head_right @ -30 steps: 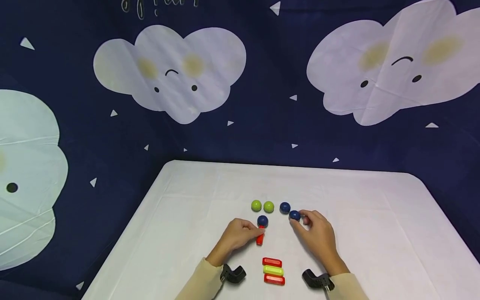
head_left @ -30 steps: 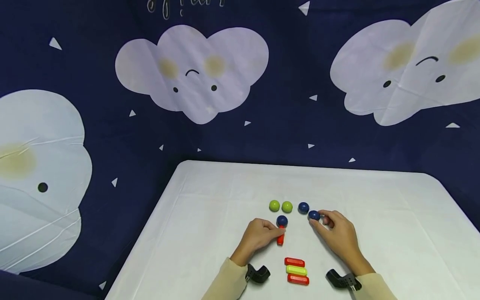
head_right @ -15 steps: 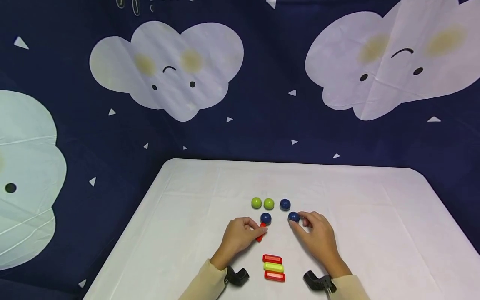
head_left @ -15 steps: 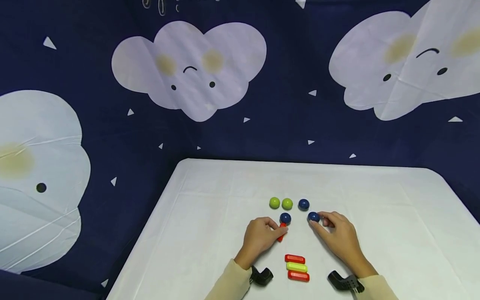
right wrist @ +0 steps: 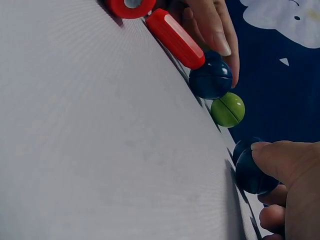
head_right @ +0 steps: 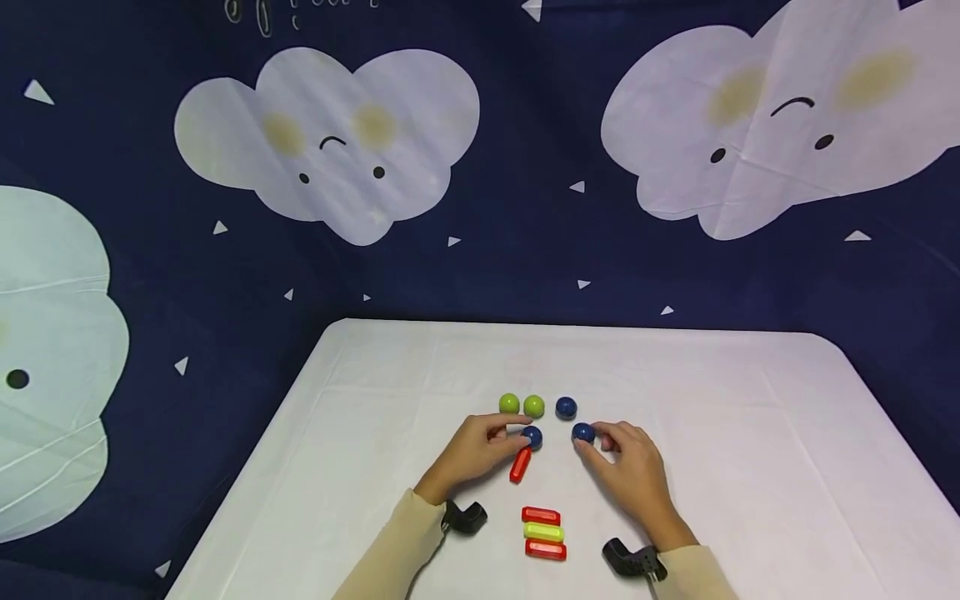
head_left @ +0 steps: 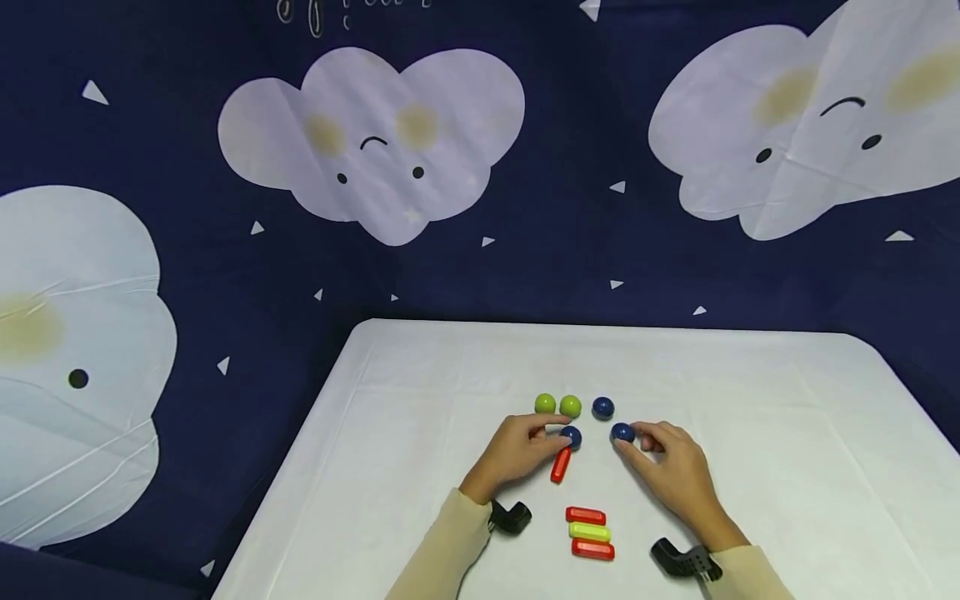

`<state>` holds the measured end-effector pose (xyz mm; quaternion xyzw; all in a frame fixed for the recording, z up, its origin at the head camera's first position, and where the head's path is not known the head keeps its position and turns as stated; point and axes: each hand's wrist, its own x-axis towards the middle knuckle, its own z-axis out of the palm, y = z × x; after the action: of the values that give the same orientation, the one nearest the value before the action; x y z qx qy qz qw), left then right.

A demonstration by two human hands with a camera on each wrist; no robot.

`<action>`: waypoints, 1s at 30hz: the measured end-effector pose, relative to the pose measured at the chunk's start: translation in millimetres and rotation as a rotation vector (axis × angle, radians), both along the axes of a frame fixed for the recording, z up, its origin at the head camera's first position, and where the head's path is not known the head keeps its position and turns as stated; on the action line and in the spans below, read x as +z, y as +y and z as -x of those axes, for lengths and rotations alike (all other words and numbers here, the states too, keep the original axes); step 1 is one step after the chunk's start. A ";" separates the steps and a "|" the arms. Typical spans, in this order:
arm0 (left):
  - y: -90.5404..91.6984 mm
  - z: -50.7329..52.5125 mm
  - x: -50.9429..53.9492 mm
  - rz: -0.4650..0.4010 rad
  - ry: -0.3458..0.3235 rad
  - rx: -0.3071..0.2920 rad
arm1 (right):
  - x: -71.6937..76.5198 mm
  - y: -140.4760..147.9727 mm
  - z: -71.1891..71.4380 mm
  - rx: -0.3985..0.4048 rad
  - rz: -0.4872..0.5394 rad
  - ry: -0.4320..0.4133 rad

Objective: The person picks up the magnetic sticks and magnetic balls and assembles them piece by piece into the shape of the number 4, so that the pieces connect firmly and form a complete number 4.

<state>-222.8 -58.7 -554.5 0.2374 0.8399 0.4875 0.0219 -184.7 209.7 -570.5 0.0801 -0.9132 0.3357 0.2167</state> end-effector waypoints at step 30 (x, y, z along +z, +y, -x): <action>5.6 10.2 -4.4 0.074 -0.006 0.074 | 10.0 -24.8 -36.4 0.091 -0.047 -0.092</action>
<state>-233.0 -53.1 -558.9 0.2039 0.8656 0.4571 0.0154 -148.4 184.9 -560.5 0.1109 -0.9253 0.3268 0.1570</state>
